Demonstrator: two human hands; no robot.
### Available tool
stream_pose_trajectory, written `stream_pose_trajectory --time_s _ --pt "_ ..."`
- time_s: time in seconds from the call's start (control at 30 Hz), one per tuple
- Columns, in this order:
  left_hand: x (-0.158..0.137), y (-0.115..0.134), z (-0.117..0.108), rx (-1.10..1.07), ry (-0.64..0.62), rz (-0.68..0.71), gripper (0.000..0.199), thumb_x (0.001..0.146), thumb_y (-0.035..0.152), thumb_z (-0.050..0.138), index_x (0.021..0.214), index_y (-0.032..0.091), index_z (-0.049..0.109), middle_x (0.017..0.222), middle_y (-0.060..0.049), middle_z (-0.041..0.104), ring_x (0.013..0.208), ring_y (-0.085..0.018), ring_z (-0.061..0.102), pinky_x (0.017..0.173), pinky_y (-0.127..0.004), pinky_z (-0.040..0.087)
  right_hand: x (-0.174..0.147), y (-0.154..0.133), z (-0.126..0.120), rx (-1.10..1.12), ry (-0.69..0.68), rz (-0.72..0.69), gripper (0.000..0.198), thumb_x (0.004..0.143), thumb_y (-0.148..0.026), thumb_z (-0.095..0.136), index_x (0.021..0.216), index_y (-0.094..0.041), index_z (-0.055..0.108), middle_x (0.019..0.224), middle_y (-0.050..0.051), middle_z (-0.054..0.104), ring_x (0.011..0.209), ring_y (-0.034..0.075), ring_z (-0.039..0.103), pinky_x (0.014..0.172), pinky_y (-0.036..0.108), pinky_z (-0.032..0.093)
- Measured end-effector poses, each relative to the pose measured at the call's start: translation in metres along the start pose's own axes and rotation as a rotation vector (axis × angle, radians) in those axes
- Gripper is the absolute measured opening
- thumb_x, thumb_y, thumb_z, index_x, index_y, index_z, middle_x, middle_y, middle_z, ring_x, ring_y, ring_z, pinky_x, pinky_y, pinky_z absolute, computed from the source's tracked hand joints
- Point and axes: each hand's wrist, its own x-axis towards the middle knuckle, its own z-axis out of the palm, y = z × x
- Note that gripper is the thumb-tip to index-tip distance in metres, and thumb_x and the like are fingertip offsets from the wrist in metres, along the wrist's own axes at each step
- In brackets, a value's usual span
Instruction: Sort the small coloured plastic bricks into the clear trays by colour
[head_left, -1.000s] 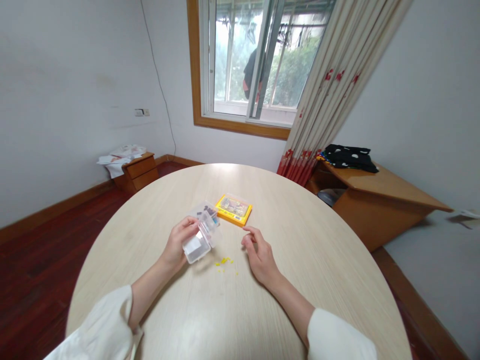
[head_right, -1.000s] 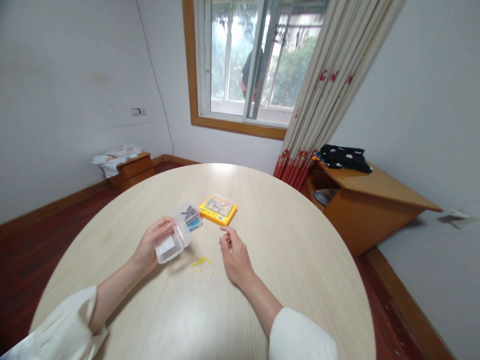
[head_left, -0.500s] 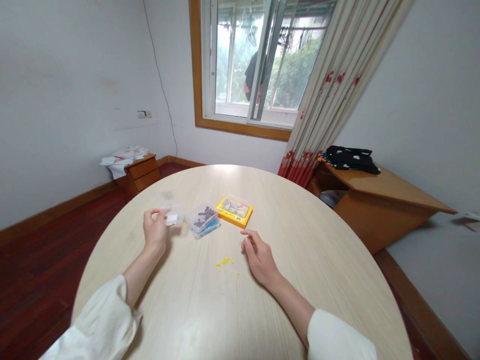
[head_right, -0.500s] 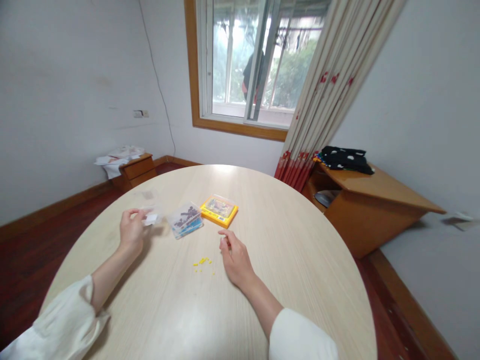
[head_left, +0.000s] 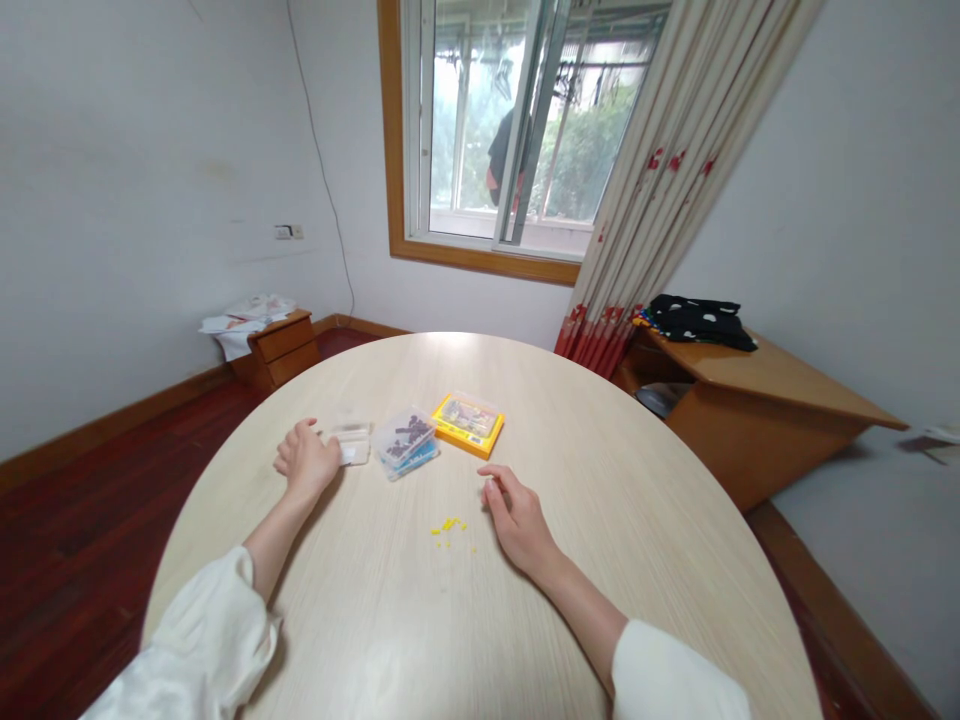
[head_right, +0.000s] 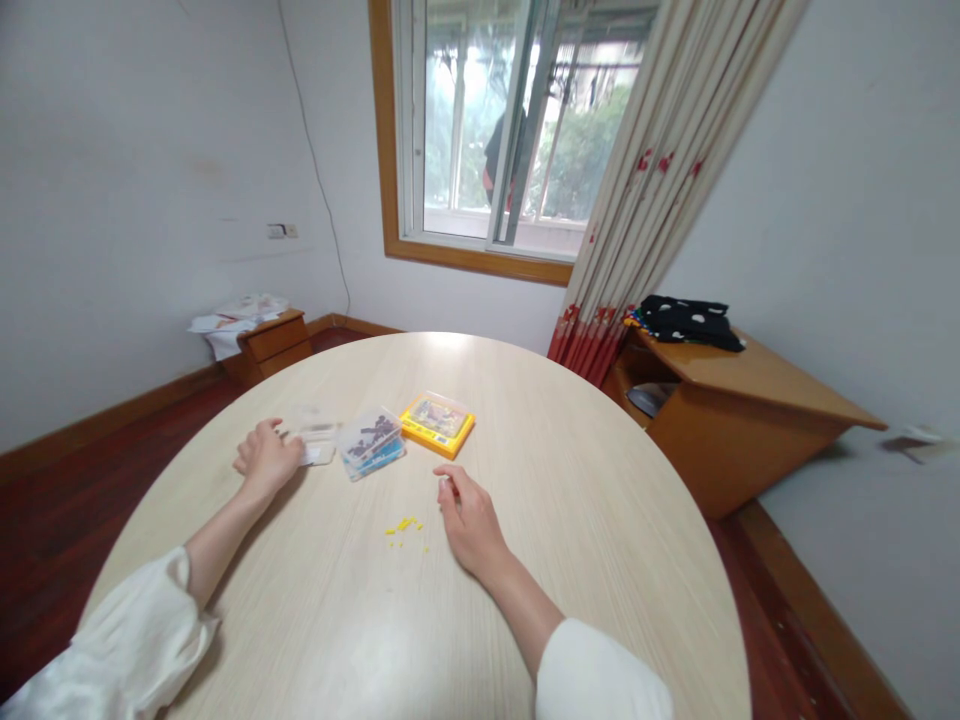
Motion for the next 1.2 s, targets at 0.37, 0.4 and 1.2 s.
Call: stream_pose_trajectory --time_s 0.37,0.4,1.2 --pt "-0.04 0.019 0.002 -0.266 0.026 0.78 0.033 0.08 0.039 0.053 0.107 0.02 0.057 0.12 -0.011 0.048 0.112 -0.028 0.043 0.097 -0.046 0.033 0.001 -0.001 0.001 -0.008 -0.009 0.003 0.025 0.091 -0.029 0.034 0.099 -0.017 0.055 0.067 0.0 0.058 0.062 0.012 0.058 0.062 0.023 0.045" --pt "-0.043 0.02 0.007 -0.234 -0.03 0.808 0.034 0.079 0.04 0.055 0.106 0.021 0.059 0.122 -0.011 0.047 0.113 -0.028 0.042 0.096 -0.046 0.033 0.001 -0.001 0.001 -0.009 -0.01 0.003 0.025 0.091 -0.029 0.034 0.099 -0.017 0.055 0.067 0.0 0.058 0.062 0.012 0.058 0.062 0.023 0.046" --pt "-0.108 0.042 -0.016 -0.827 -0.655 0.697 0.043 0.062 0.031 0.072 0.1 0.018 0.055 0.1 -0.008 0.061 0.095 -0.023 0.058 0.086 -0.036 0.047 -0.003 -0.007 0.005 -0.04 -0.071 -0.346 0.039 0.086 -0.031 0.052 0.124 -0.024 0.053 0.126 0.013 0.053 0.118 0.021 0.05 0.097 0.042 0.044"
